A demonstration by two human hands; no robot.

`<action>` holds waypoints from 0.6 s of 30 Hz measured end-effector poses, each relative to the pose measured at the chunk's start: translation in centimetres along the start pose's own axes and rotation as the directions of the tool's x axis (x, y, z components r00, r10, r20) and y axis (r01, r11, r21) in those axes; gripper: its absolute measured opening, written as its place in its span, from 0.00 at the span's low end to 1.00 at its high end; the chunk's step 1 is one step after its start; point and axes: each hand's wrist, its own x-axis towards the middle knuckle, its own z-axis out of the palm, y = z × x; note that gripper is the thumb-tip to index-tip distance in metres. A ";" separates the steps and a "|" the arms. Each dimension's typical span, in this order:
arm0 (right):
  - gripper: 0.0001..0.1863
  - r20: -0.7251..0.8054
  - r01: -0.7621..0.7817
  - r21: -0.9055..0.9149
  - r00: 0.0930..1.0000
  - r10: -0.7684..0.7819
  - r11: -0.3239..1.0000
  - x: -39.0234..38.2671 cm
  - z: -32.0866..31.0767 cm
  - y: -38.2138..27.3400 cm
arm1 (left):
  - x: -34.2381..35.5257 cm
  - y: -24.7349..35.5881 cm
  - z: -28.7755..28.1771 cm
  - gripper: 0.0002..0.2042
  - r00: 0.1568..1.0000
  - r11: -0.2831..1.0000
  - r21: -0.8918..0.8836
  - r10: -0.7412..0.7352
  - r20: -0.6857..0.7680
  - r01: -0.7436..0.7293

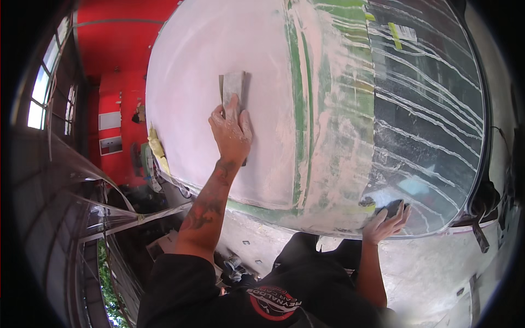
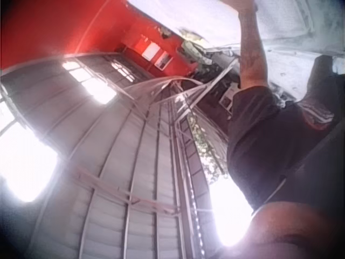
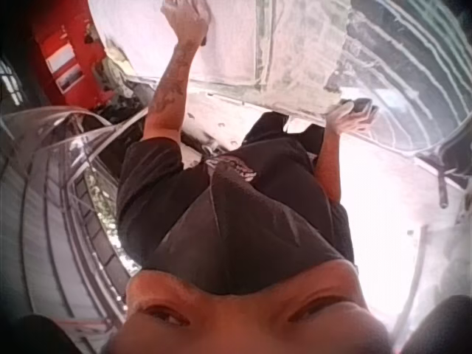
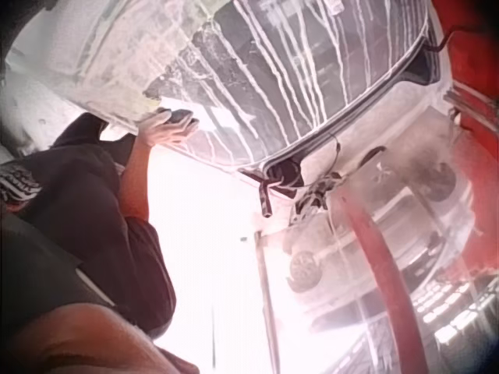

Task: The person sands the roof of a car using a sanding block, rubbing across different areas of the surface.

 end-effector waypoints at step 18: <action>0.33 0.002 0.019 0.013 1.000 -0.019 1.000 -0.2 0.4 -0.8 | 6.1 -13.9 0.2 0.21 0.998 0.995 0.097 0.043 -0.040 -0.039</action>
